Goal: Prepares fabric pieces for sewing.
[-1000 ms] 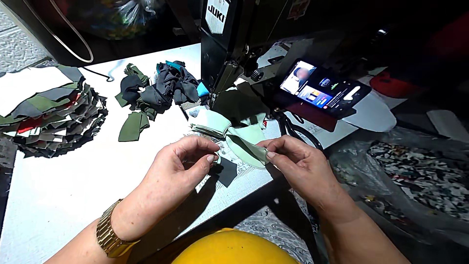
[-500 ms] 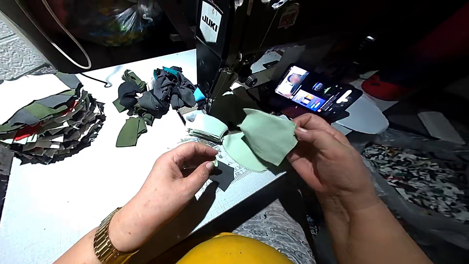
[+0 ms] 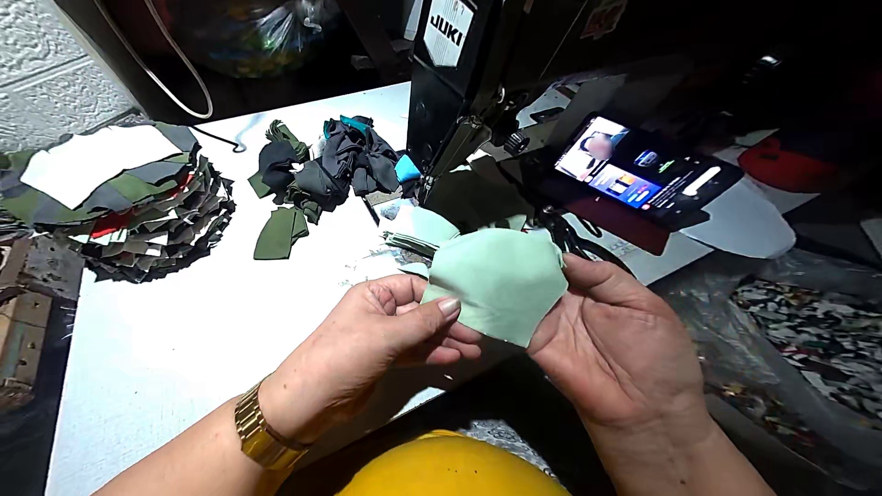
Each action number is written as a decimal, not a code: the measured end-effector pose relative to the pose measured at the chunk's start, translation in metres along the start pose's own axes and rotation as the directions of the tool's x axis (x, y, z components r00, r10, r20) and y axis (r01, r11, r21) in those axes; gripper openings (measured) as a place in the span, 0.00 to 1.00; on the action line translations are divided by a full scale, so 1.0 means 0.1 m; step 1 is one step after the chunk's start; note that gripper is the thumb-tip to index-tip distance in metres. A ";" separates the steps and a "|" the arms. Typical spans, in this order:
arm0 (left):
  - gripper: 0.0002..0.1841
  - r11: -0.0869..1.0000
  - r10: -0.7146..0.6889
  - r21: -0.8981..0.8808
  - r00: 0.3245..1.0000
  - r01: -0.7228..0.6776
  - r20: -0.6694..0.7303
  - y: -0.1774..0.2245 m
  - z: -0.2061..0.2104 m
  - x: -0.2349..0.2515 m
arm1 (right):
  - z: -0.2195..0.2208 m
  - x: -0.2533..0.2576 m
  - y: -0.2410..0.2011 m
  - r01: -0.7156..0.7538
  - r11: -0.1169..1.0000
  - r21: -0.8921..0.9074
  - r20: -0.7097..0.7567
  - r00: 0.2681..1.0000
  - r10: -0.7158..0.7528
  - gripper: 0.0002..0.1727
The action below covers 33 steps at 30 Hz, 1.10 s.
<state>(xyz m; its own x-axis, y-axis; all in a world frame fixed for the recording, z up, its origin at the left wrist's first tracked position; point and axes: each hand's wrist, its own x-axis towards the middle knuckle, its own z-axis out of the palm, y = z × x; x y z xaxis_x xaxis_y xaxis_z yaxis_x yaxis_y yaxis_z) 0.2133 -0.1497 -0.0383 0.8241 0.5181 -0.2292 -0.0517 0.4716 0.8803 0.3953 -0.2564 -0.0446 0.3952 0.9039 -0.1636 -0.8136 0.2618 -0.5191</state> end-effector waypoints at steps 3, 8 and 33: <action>0.05 1.000 -0.028 -0.008 1.000 0.028 -0.003 0.02 0.00 -0.01 | 0.01 0.01 -0.01 0.023 0.999 -0.022 0.032 0.999 -0.022 0.22; 0.05 0.999 -0.038 0.010 0.999 0.038 -0.003 0.02 0.00 0.00 | -0.04 0.00 0.00 0.107 0.986 -0.125 0.120 0.989 -0.092 0.13; 0.06 0.975 0.114 0.201 0.991 -0.099 -0.063 -0.03 -0.07 0.02 | -0.25 0.08 -0.03 0.274 0.833 -0.480 0.328 0.937 -0.119 0.18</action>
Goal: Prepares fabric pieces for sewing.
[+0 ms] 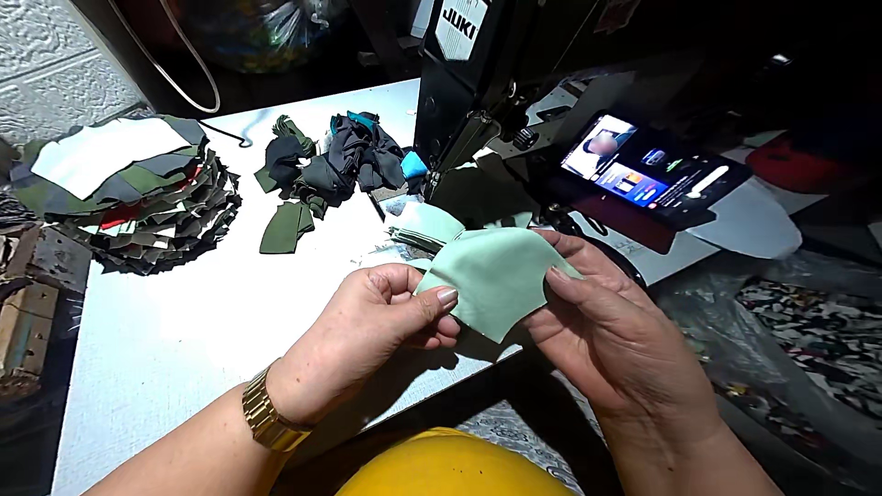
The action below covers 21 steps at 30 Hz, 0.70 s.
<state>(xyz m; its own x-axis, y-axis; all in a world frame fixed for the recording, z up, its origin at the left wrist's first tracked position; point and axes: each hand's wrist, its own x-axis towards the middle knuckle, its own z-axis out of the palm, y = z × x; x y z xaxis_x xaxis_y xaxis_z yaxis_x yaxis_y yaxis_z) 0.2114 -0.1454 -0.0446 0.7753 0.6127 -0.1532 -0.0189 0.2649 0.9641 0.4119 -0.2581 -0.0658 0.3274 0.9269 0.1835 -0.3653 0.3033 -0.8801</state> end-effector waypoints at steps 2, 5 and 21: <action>0.05 0.998 0.046 0.040 0.999 -0.046 0.007 -0.02 -0.01 0.00 | -0.02 -0.01 0.02 0.010 0.999 -0.048 -0.002 1.000 -0.011 0.15; 0.05 0.992 0.094 0.079 0.996 -0.095 0.013 -0.05 -0.02 0.01 | -0.02 -0.02 0.04 0.066 0.979 -0.190 -0.058 0.995 -0.078 0.12; 0.10 0.976 0.185 0.101 0.980 -0.192 0.075 -0.09 -0.06 0.02 | -0.07 -0.03 0.11 0.297 0.468 -0.833 0.106 0.914 -0.392 0.06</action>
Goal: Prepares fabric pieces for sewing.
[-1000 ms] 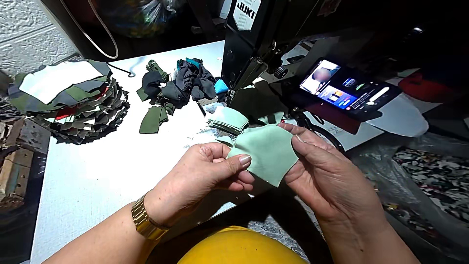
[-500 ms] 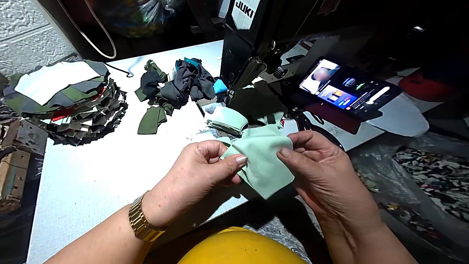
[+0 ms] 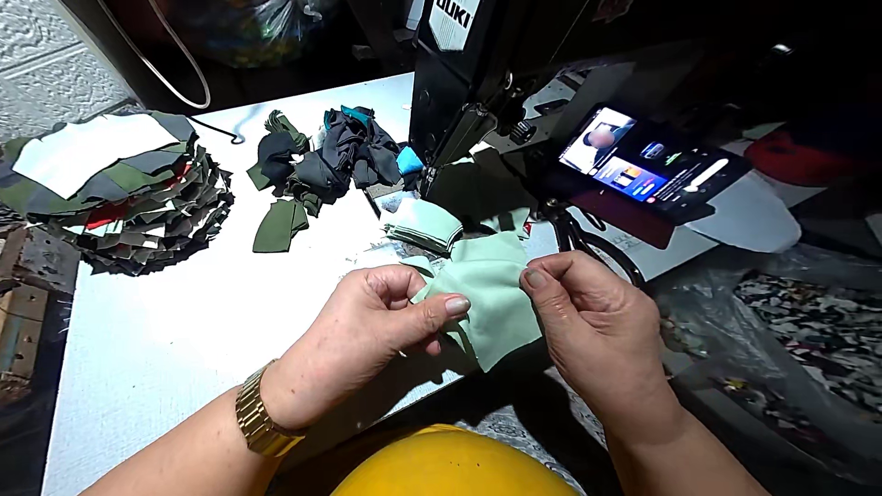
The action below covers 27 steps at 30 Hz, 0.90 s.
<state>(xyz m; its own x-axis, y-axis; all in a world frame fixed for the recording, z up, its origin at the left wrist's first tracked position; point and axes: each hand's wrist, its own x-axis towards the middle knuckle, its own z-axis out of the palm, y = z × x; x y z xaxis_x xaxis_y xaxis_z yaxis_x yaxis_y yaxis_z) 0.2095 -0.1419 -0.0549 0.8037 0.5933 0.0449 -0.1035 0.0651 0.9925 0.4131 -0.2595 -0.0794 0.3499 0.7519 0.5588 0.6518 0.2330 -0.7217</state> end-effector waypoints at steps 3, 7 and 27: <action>0.10 0.999 0.052 0.002 0.998 -0.052 0.033 0.00 0.00 -0.01 | 0.03 0.00 0.03 0.008 1.000 -0.012 -0.018 1.000 -0.009 0.08; 0.10 0.995 0.096 -0.021 0.990 -0.095 0.100 0.02 0.01 -0.02 | 0.03 0.01 0.04 -0.022 0.998 -0.058 -0.063 0.998 0.019 0.10; 0.09 0.864 -0.308 -0.389 0.947 0.320 0.095 0.09 0.07 -0.03 | -0.72 0.16 -0.05 -0.026 0.998 0.048 -0.111 0.993 0.031 0.06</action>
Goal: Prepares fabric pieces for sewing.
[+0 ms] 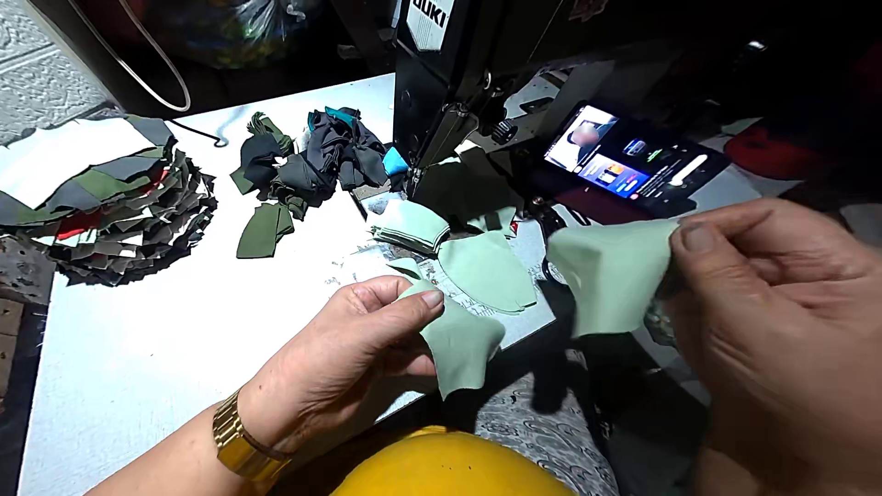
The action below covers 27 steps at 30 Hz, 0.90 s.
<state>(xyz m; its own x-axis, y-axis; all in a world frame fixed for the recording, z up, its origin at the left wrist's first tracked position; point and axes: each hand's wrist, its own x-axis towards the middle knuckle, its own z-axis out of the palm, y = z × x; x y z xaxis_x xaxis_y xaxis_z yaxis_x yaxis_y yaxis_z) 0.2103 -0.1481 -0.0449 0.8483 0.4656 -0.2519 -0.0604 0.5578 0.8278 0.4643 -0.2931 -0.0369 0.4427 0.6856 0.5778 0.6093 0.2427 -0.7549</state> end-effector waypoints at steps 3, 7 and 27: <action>0.09 0.999 -0.041 -0.032 0.999 0.042 0.017 -0.04 0.03 0.00 | 0.27 -0.13 -0.26 -0.074 0.948 0.309 0.109 0.993 0.042 0.09; 0.09 0.985 -0.050 -0.164 0.996 0.061 0.075 -0.08 0.02 0.00 | 0.53 -0.26 -0.27 -0.179 0.919 0.351 0.225 0.969 0.102 0.08; 0.10 1.000 -0.024 -0.010 0.995 0.023 -0.099 -0.10 0.04 0.02 | 0.48 -0.04 0.45 0.089 0.671 -0.737 0.192 0.978 0.081 0.23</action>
<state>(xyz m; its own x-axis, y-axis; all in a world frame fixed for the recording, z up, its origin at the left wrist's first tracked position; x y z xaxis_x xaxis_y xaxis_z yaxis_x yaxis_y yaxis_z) 0.2145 -0.1553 -0.0512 0.7932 0.5178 -0.3204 -0.0459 0.5755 0.8165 0.4589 -0.2519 -0.0882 0.3565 0.8220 0.4441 0.9323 -0.2819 -0.2265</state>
